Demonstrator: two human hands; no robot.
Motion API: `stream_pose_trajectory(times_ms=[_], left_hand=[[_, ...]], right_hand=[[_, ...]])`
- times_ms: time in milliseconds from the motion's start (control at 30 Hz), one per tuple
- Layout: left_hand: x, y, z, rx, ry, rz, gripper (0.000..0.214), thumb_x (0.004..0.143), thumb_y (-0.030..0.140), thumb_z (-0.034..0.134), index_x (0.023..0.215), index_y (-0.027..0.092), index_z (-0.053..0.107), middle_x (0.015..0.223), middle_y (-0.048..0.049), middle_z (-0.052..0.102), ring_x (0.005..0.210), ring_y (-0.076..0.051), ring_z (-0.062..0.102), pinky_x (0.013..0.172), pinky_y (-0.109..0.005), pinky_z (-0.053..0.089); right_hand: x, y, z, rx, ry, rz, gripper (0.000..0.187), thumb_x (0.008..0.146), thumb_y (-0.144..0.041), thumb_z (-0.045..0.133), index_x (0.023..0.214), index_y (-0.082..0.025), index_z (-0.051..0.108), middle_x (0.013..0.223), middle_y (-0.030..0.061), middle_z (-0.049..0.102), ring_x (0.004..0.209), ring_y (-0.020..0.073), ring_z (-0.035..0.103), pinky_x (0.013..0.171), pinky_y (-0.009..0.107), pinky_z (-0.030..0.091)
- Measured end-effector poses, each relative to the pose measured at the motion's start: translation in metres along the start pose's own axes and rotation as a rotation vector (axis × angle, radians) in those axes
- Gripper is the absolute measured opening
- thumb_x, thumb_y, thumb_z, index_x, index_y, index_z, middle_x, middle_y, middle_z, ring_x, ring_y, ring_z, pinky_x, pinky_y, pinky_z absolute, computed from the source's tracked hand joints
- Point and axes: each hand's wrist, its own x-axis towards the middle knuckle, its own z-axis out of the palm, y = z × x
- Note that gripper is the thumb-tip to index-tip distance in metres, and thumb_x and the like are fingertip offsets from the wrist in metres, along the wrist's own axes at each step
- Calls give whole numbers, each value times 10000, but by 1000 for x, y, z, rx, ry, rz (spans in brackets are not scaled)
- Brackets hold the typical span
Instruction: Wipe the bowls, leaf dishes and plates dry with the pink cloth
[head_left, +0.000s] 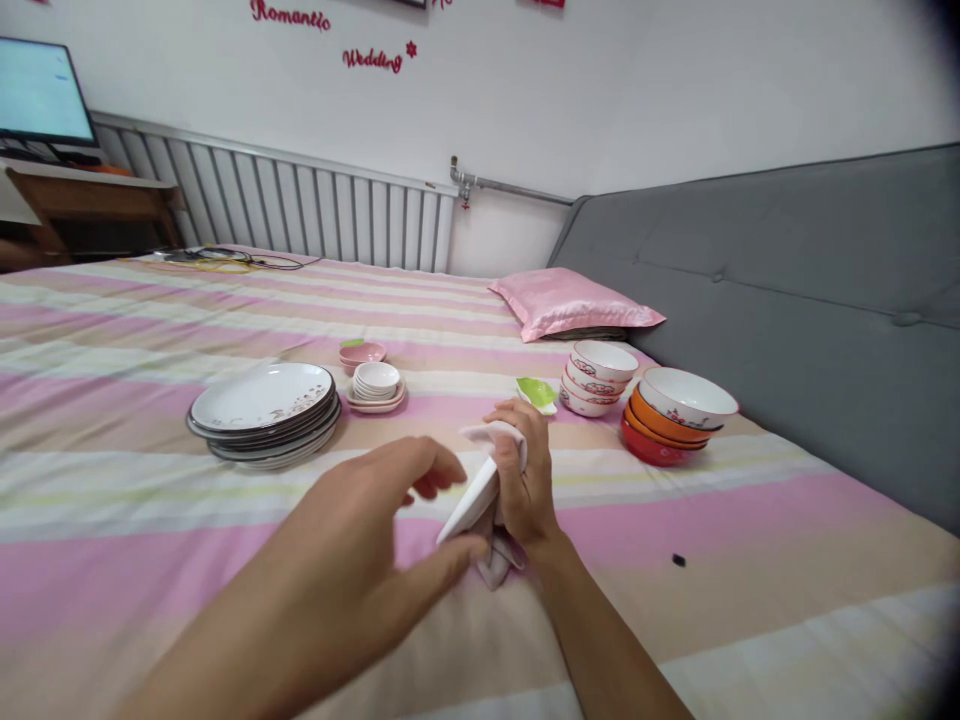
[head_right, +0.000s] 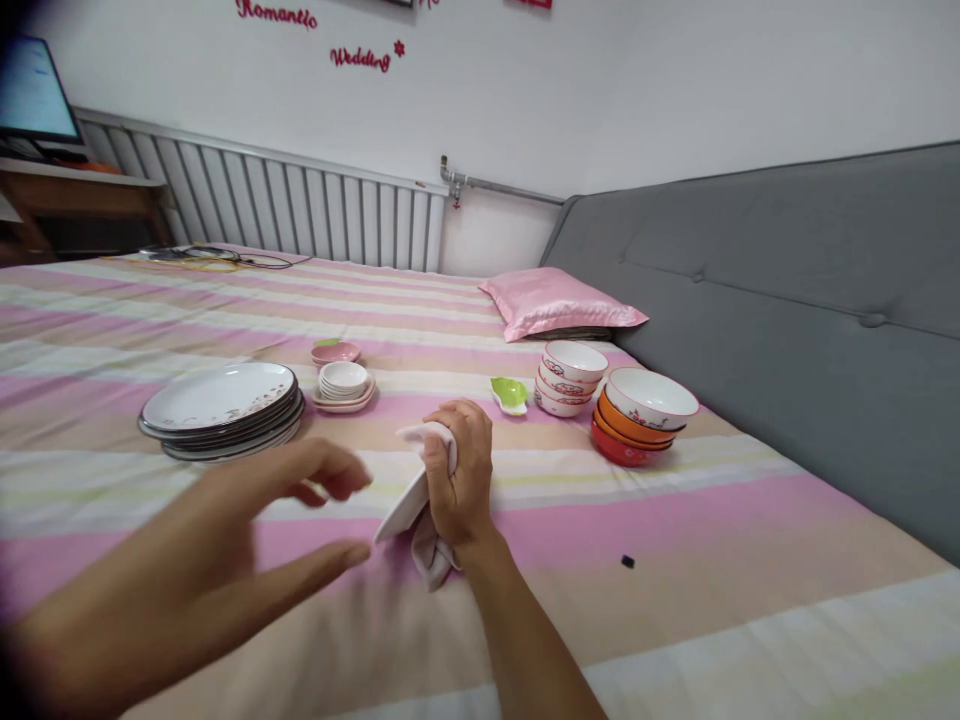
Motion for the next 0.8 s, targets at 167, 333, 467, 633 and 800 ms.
stream_pose_trajectory(times_ms=[167, 333, 467, 633, 800], left_hand=[[37, -5, 36, 184, -230, -55, 465, 650, 385, 688, 1063, 202, 578, 1080, -85, 642, 966, -294, 587, 804, -390, 448], [46, -19, 63, 74, -289, -46, 364, 625, 266, 664, 959, 182, 545, 940, -59, 661, 803, -247, 603, 649, -311, 430], [50, -31, 69, -27, -245, -40, 249, 647, 184, 578, 895, 192, 552, 863, -34, 668, 756, -214, 612, 607, -270, 412], [54, -36, 69, 26, -198, -49, 108, 685, 135, 482, 757, 168, 555, 793, -60, 659, 722, -203, 597, 602, -270, 393], [51, -33, 63, 21, -223, 33, 112, 664, 98, 448, 699, 184, 510, 690, -12, 616, 626, -153, 525, 579, -248, 356]], right_hand=[[-2, 3, 1, 11, -3, 5, 279, 938, -356, 342, 1033, -227, 571, 1146, 64, 514, 1182, 209, 444, 1036, 460, 338], [-4, 6, 1, 48, -38, 34, 342, 935, -441, 349, 1130, -243, 549, 1291, 73, 468, 1298, 235, 356, 1078, 507, 292], [-6, 6, 2, 64, -88, 47, 400, 922, -490, 363, 1222, -264, 503, 1422, 67, 360, 1381, 261, 232, 1077, 545, 290], [-10, 4, 7, 12, -137, 20, 473, 909, -523, 380, 1329, -306, 415, 1520, 32, 209, 1422, 272, 104, 1099, 586, 211], [-11, 4, 8, 25, -86, 58, 448, 926, -499, 355, 1316, -296, 437, 1510, 37, 231, 1422, 263, 114, 1106, 572, 205]])
